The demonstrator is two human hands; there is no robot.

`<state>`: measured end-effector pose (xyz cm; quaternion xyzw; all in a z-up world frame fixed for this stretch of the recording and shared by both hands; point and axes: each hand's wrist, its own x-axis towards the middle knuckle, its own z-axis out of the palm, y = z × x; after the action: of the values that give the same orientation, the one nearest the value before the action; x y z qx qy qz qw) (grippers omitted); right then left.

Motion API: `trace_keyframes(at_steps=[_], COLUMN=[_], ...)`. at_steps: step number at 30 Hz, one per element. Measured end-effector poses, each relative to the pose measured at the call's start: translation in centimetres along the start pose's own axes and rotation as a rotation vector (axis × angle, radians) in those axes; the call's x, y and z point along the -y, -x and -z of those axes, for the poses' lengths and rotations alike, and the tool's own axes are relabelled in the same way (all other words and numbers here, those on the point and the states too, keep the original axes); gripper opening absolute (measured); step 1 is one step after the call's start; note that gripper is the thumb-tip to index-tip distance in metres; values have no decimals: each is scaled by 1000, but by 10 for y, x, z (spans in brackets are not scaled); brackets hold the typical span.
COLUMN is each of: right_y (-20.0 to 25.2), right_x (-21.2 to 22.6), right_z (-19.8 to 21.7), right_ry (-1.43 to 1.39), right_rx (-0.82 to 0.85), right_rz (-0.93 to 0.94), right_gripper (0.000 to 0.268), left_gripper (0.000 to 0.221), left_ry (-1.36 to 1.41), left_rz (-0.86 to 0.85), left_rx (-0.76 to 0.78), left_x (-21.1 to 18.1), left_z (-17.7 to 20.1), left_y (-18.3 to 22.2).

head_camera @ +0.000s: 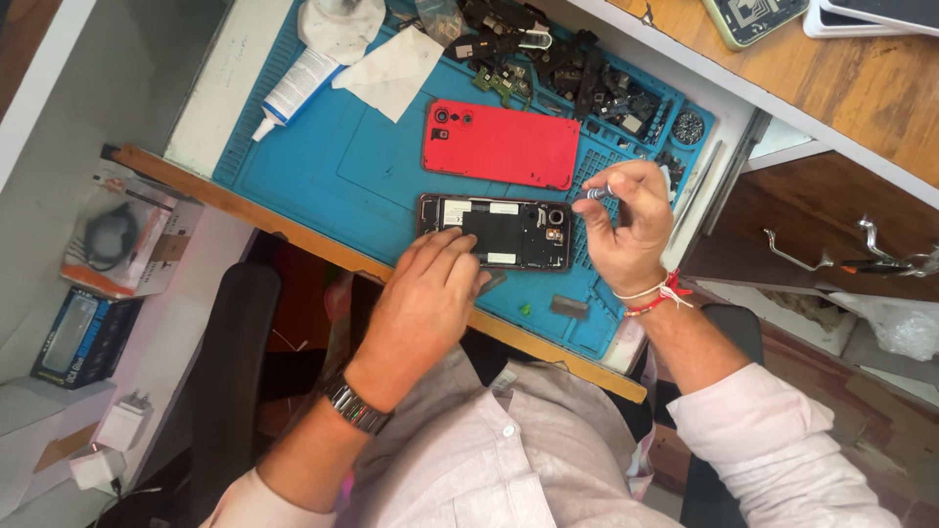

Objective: The person uses a precision screwdriver to remove screws from the internal frame of a disassembled smartphone. They carefully unscrew multiple fasteners around the battery and camera areas, placing the removed screws on the blue work mat.

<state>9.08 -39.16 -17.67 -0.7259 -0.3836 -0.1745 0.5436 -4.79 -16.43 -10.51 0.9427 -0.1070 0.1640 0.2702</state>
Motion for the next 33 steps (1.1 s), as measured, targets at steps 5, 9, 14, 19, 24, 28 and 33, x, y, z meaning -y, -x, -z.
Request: trace_keyframes(at_steps=[5,9,14,19,24,28,33], right_y=[6,1,-9,-6,0,-7,-9], right_x=[-3,6,17,12,13,18,26], right_z=[0,4,2,-1,5,5,10], right_ry=[-104,-1,24,73,-25,175,225], right_rx=[-6,94,133,9,143,125,122], right_rz=[-91,-22,68,58,-38,56,1], right_gripper=[51,49,49,58,57,60,58], left_gripper=[16,14,13,14,14,17,23], left_ry=[6,23,45,53,74,64,81], left_rz=[-5,20,28,30,34,30,33], left_rx=[-26,-9,-11,-23,-32,-37,-53], left_x=[7,7,6,8,9,8,6], left_z=[-8,-9,-8,-9,-10,-10,-6], left_y=[6,6,6,7,7,7,6])
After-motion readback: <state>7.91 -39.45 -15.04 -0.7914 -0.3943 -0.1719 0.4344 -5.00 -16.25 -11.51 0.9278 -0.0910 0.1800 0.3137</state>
